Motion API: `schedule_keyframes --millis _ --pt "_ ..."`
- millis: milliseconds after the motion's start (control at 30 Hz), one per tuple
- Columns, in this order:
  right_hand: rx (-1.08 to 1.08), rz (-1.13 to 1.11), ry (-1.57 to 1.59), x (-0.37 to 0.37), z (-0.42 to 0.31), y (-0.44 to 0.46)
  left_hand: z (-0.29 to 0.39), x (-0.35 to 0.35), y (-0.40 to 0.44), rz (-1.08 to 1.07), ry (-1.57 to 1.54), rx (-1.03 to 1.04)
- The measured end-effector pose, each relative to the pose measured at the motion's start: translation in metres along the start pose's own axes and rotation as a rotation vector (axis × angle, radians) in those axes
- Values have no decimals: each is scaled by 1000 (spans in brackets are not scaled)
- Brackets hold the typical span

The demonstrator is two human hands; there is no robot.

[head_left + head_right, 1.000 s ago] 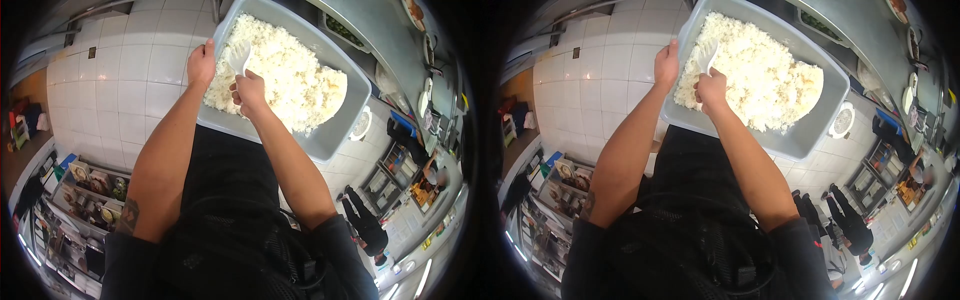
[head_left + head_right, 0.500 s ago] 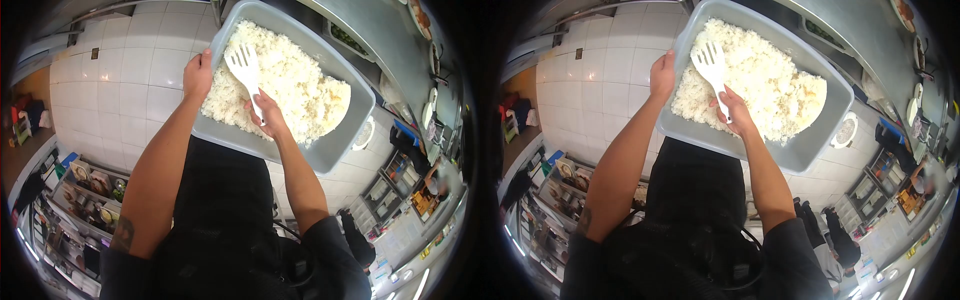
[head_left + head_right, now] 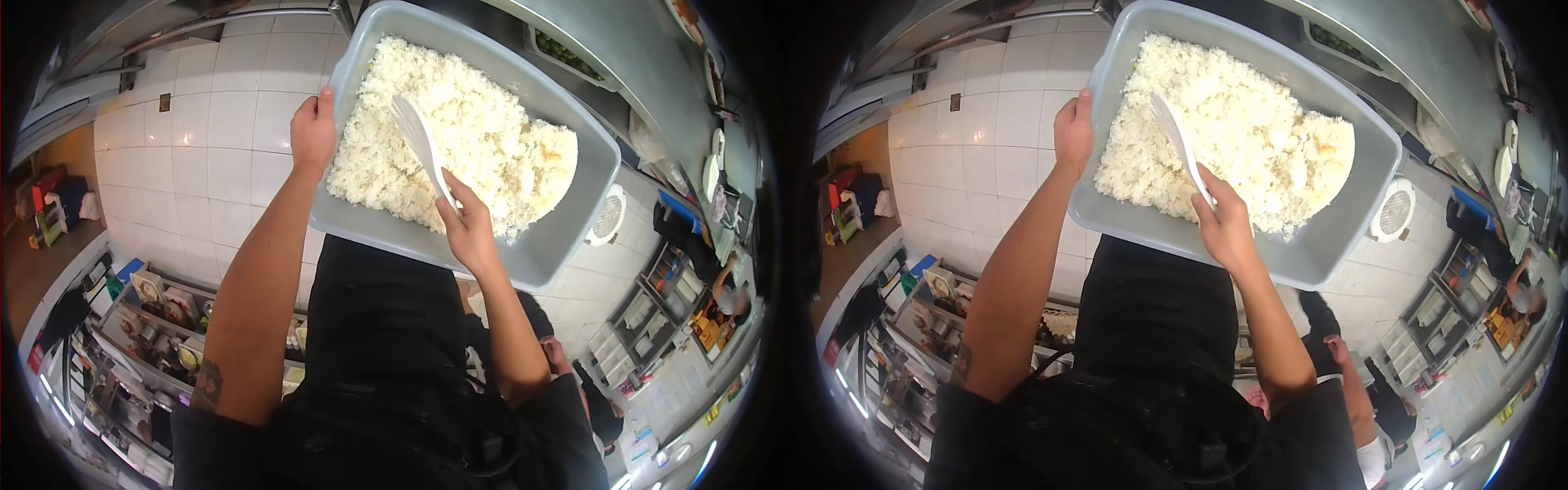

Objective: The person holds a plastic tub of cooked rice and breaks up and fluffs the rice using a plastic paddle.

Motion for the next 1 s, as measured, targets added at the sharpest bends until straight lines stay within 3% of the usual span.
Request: schedule_keyframes --millis 33,100,233,300,333,400,433,600,633,800,1000 --pt "1 3 2 0 -11 10 -1 1 1 0 3 1" --pt "515 -60 233 8 -6 17 -1 2 3 -8 -4 2" --pt "480 -167 214 0 -7 22 -2 1 3 5 26 -16" --pt "620 -409 198 -2 -3 13 -3 2 4 -9 23 -45" --pt "616 -410 199 -3 6 11 -2 2 5 -6 23 -44" --pt "136 -259 -315 -13 9 21 -3 1 3 0 52 -31" --pt "97 -132 -312 -15 6 39 -2 0 2 6 54 -32" --pt "137 30 -88 29 23 146 0 3 1 7 54 -55" --pt "56 110 -59 48 41 163 0 3 1 4 58 -49" --pt "148 -85 -164 103 75 221 -2 4 3 -15 -16 -42" --pt "169 -173 -441 116 74 232 1 1 1 31 86 -38"
Point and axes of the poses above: each hand's wrist, its own y-axis towards the middle knuckle, its own x-axis out of the palm, z = x × y, the point moved 5 cm from there along y, towards the middle knuckle, and after that the axes turned 12 degrees about -x, right-handed, at the moved point
